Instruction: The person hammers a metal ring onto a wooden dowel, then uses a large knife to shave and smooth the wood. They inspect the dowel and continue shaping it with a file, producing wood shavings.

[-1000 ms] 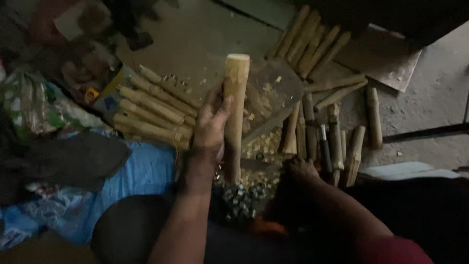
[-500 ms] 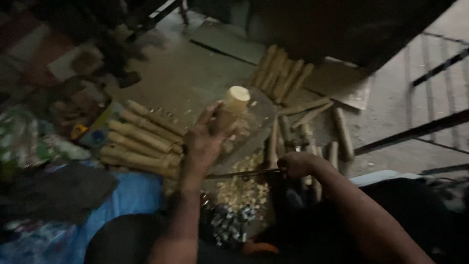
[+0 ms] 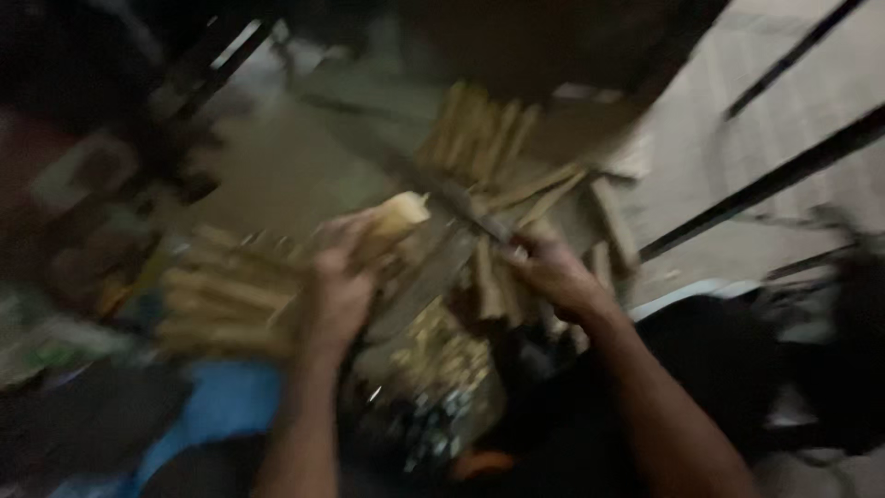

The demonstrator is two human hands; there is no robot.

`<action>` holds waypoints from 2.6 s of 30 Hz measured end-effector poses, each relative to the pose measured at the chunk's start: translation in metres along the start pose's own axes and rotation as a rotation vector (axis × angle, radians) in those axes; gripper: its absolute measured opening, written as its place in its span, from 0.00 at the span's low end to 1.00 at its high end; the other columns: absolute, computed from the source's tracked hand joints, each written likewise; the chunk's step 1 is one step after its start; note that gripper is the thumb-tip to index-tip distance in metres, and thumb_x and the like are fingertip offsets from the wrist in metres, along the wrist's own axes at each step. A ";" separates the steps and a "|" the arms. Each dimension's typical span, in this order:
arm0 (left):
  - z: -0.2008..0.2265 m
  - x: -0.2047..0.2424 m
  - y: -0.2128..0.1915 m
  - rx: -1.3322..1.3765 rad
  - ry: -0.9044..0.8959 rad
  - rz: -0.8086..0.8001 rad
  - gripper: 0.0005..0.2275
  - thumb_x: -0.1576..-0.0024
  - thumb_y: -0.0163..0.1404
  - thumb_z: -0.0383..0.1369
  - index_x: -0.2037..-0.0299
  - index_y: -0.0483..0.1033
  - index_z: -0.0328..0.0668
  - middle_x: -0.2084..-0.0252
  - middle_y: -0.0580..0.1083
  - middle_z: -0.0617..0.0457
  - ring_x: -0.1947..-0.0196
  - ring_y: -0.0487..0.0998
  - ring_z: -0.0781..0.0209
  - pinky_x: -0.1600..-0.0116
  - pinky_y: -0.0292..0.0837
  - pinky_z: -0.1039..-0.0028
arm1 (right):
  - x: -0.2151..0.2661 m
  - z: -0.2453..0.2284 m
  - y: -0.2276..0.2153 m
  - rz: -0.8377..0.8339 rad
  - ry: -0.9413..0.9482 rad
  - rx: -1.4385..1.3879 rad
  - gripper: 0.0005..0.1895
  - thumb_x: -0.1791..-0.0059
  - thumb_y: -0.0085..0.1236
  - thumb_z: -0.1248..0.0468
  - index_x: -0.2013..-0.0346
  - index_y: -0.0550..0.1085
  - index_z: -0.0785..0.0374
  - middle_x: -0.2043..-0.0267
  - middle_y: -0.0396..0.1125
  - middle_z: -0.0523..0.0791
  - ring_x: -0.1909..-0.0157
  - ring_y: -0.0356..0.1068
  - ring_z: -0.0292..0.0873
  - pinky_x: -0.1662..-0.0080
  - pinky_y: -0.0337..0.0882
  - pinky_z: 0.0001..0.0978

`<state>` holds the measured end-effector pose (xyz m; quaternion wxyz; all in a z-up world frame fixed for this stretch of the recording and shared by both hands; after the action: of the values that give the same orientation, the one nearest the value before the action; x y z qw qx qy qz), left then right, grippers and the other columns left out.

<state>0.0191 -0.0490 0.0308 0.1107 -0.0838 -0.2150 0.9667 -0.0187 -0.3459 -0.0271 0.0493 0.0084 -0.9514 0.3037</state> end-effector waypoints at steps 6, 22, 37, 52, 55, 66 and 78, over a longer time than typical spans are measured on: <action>-0.049 -0.027 0.033 -0.524 0.176 -0.116 0.19 0.35 0.52 0.29 0.33 0.71 0.46 0.35 0.71 0.41 0.34 0.71 0.40 0.24 0.59 0.46 | 0.000 0.012 0.067 0.161 0.003 -0.378 0.26 0.44 0.51 0.59 0.34 0.67 0.69 0.52 0.75 0.51 0.55 0.73 0.46 0.54 0.71 0.38; -0.076 -0.071 0.064 -0.724 0.199 -0.206 0.25 0.44 0.59 0.35 0.35 0.71 0.44 0.39 0.70 0.40 0.41 0.70 0.32 0.41 0.68 0.47 | -0.009 0.003 0.083 0.265 0.036 -0.418 0.10 0.42 0.47 0.61 0.51 0.71 0.64 0.74 0.69 0.51 0.74 0.74 0.46 0.70 0.70 0.42; -0.091 -0.092 0.061 -0.910 0.073 -0.464 0.27 0.38 0.51 0.41 0.32 0.61 0.35 0.32 0.64 0.33 0.40 0.67 0.25 0.40 0.67 0.45 | -0.017 0.011 0.085 0.457 -0.218 -0.034 0.16 0.50 0.54 0.64 0.48 0.71 0.64 0.61 0.70 0.59 0.62 0.72 0.65 0.63 0.72 0.52; -0.091 -0.092 0.063 -0.972 0.045 -0.510 0.25 0.39 0.49 0.35 0.33 0.60 0.30 0.35 0.64 0.29 0.45 0.69 0.22 0.42 0.67 0.45 | -0.019 0.006 0.084 0.353 -0.151 -0.274 0.15 0.44 0.53 0.66 0.42 0.68 0.62 0.62 0.74 0.51 0.62 0.77 0.52 0.63 0.76 0.46; -0.100 -0.085 0.058 -1.032 -0.016 -0.591 0.27 0.39 0.48 0.32 0.30 0.57 0.30 0.35 0.65 0.33 0.40 0.69 0.26 0.38 0.68 0.48 | -0.018 0.005 0.096 0.149 0.162 -0.098 0.23 0.46 0.56 0.66 0.36 0.65 0.61 0.62 0.73 0.53 0.64 0.73 0.57 0.64 0.72 0.52; -0.104 -0.080 0.052 -0.923 0.047 -0.544 0.28 0.38 0.54 0.38 0.32 0.60 0.30 0.34 0.63 0.30 0.33 0.61 0.27 0.24 0.53 0.40 | -0.021 0.011 0.103 -0.166 0.274 -0.126 0.31 0.52 0.55 0.67 0.34 0.62 0.61 0.67 0.73 0.54 0.66 0.74 0.55 0.63 0.73 0.50; -0.117 -0.042 0.030 -0.706 0.186 -0.198 0.27 0.55 0.56 0.21 0.42 0.68 0.32 0.38 0.66 0.27 0.38 0.67 0.27 0.37 0.69 0.50 | -0.015 0.002 0.106 -0.089 0.057 -0.132 0.12 0.44 0.48 0.61 0.48 0.69 0.63 0.69 0.70 0.56 0.67 0.72 0.60 0.63 0.69 0.54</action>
<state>0.0787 -0.0400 -0.0819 0.1870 -0.1828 -0.5313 0.8058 -0.0084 -0.2608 -0.0915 0.0901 0.0390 -0.9663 0.2380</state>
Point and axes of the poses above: each hand's wrist, its own x-axis away from the middle knuckle, its own y-axis out of the palm, z = x × y, the point moved 1 cm from there along -x, towards the middle knuckle
